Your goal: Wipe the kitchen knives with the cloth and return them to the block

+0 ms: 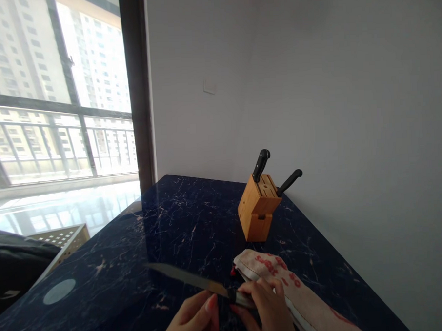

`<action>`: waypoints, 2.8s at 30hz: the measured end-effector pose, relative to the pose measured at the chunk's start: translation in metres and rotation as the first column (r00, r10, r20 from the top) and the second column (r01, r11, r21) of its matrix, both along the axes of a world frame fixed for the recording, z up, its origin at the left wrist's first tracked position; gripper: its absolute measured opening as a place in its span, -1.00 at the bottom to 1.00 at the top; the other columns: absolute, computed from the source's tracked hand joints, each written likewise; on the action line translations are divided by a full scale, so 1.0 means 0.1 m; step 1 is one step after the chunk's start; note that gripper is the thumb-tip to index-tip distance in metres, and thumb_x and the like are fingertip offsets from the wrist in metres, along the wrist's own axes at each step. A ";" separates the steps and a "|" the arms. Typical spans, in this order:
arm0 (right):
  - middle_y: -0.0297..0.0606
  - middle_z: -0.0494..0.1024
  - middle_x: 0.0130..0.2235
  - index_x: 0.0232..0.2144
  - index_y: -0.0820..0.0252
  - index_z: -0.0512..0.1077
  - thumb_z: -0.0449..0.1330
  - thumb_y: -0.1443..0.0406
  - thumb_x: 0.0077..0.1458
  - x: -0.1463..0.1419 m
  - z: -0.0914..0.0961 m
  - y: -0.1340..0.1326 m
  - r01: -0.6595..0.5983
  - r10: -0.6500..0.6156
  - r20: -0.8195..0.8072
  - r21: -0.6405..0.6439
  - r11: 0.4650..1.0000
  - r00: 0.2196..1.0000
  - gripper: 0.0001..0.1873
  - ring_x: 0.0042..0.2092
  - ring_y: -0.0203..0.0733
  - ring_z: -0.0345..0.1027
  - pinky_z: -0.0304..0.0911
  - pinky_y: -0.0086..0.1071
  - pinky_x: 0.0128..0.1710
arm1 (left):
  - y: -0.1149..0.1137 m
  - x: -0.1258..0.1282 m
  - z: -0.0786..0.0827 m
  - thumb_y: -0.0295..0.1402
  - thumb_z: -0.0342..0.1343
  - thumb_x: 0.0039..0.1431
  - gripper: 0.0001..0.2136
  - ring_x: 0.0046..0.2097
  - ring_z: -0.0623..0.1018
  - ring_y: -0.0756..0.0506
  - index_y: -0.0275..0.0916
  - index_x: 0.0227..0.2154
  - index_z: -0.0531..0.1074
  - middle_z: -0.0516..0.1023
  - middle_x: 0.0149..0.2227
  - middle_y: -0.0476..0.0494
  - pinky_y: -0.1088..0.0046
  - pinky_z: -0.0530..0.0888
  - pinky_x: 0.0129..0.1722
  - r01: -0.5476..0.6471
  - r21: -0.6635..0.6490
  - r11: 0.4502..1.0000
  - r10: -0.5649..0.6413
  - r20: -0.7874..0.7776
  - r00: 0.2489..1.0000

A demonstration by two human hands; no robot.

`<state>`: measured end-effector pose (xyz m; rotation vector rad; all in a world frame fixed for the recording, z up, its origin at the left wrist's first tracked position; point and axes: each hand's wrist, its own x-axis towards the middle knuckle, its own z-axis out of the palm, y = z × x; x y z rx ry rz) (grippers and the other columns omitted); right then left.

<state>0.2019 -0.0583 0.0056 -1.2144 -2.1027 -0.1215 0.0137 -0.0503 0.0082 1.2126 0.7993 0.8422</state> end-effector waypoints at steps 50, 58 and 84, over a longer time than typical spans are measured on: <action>-0.36 0.36 -0.39 -0.44 0.12 0.25 0.05 0.29 0.08 -0.09 0.06 -0.02 0.020 -0.018 0.031 -0.061 0.998 0.999 -0.93 -0.29 -0.21 0.20 0.00 -0.24 -0.18 | 0.10 0.03 -0.07 -0.05 0.05 0.00 -0.53 -0.31 0.52 -0.09 -0.21 -0.06 0.34 0.55 -0.28 -0.13 0.55 0.36 -0.50 -0.125 0.119 0.985 0.141 -0.134 0.981; -0.35 0.40 -0.36 -0.45 0.12 0.27 0.00 0.24 0.14 -0.09 0.06 -0.06 -0.002 0.004 0.012 -0.116 0.993 1.000 -0.85 -0.26 -0.23 0.23 0.04 -0.29 -0.17 | 0.14 0.01 -0.09 -0.08 0.07 -0.01 -0.57 -0.36 0.52 -0.07 -0.23 -0.12 0.39 0.56 -0.31 -0.11 0.59 0.35 -0.54 -0.114 0.125 0.986 0.130 -0.127 0.983; -0.41 0.48 -0.26 -0.22 -0.02 0.40 0.07 0.24 0.11 -0.04 0.08 0.08 0.088 -0.072 0.197 -0.076 0.993 0.978 -0.82 -0.19 -0.25 0.29 0.03 -0.32 -0.18 | 0.18 -0.02 -0.05 -0.13 0.22 -0.16 -0.62 -0.50 0.51 -0.04 -0.31 -0.32 0.50 0.58 -0.44 -0.16 0.56 0.37 -0.55 -0.270 -0.009 0.963 0.270 -0.014 0.963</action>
